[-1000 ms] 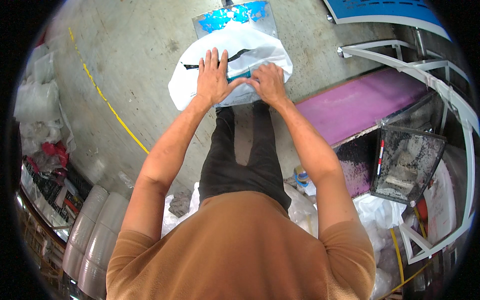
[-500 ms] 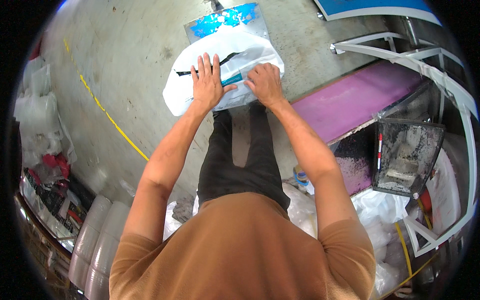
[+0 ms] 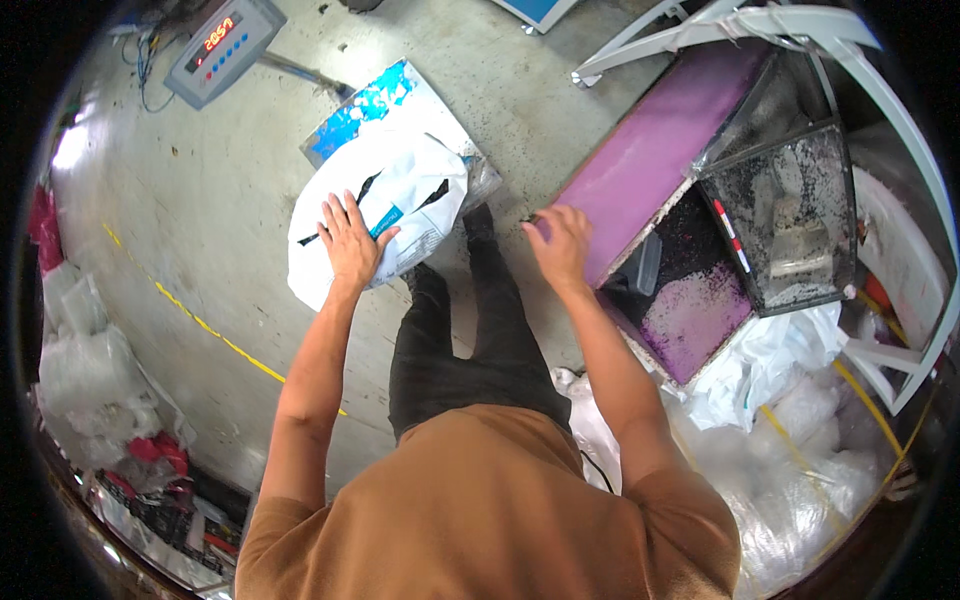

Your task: The person scoops dark granules from a hopper into a white bag, weighs it on a digital scale, folds the top, and seals it with a tape dispenser. The person then marks the sealed bag with a red marker.

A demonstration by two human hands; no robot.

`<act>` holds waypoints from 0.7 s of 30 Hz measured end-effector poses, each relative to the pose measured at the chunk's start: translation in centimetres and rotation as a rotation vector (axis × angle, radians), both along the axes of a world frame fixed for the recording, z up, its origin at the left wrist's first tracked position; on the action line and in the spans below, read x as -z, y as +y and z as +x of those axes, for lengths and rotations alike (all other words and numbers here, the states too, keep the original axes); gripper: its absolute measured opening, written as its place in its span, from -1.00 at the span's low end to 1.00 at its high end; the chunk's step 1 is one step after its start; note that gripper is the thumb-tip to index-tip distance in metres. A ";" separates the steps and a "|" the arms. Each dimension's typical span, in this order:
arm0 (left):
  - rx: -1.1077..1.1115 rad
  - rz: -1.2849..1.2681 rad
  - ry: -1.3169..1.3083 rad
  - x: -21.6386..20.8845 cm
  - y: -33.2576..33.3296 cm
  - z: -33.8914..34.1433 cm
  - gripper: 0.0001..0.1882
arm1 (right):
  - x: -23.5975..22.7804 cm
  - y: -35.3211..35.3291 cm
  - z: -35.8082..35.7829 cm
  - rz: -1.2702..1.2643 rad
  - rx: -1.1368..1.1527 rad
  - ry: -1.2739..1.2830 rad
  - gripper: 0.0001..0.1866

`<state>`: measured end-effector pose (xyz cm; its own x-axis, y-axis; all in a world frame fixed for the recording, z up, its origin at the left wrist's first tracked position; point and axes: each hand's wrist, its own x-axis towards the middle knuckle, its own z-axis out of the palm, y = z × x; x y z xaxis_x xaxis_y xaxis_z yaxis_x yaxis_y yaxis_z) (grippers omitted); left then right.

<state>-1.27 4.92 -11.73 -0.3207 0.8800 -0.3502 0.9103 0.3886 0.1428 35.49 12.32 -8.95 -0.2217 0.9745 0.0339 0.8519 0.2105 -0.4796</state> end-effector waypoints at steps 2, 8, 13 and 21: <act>0.032 0.017 -0.024 0.2 0.8 0.8 0.24 | -0.2 -1.8 3.3 -0.002 0.149 -0.019 -0.70; 0.103 0.056 0.112 2.2 -1.4 -0.3 0.28 | -1.1 -1.9 14.9 0.079 0.548 -0.003 -0.77; 0.169 0.009 0.180 2.2 -0.5 1.1 0.29 | -0.9 -1.7 25.5 0.220 0.988 0.153 -0.76; 0.195 -0.007 0.218 3.0 -0.5 -0.1 0.32 | 1.2 -0.4 34.9 0.024 1.422 0.799 -0.87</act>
